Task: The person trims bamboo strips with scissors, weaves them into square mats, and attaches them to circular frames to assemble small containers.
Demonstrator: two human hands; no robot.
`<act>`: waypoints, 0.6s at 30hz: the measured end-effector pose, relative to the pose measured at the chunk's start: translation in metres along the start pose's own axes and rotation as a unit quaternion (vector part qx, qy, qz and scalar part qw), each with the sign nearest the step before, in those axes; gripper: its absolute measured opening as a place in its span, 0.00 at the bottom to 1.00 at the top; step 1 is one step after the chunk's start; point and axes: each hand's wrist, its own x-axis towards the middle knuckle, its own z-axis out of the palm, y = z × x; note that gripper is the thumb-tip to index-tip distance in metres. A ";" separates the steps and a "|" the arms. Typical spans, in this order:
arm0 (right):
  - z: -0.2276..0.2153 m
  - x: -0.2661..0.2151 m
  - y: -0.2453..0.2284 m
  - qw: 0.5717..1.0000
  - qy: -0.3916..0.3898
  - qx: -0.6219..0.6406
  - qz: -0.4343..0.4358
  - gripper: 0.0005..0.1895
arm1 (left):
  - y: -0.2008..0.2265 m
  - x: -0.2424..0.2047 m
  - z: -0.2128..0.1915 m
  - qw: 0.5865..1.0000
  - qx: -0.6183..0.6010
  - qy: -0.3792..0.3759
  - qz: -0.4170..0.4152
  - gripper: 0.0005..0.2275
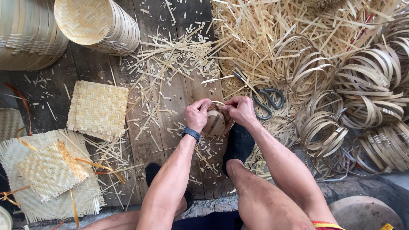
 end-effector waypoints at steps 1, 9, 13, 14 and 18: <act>0.000 0.002 0.002 1.000 0.009 -0.003 -0.024 0.13 | -0.002 0.002 0.000 1.000 -0.005 -0.003 -0.013 0.10; 0.002 -0.004 0.038 0.949 -0.118 0.252 0.149 0.16 | -0.034 -0.003 -0.037 0.967 0.229 0.107 0.034 0.10; 0.013 -0.001 0.045 0.943 -0.120 0.282 0.129 0.14 | -0.042 -0.010 -0.051 0.988 -0.002 0.025 -0.155 0.14; 0.012 0.000 0.046 0.937 -0.123 0.296 0.137 0.13 | -0.041 -0.008 -0.050 0.980 -0.080 0.010 -0.180 0.15; 0.011 0.003 0.050 0.926 -0.127 0.321 0.154 0.11 | -0.033 -0.002 -0.056 0.959 -0.094 -0.008 -0.266 0.15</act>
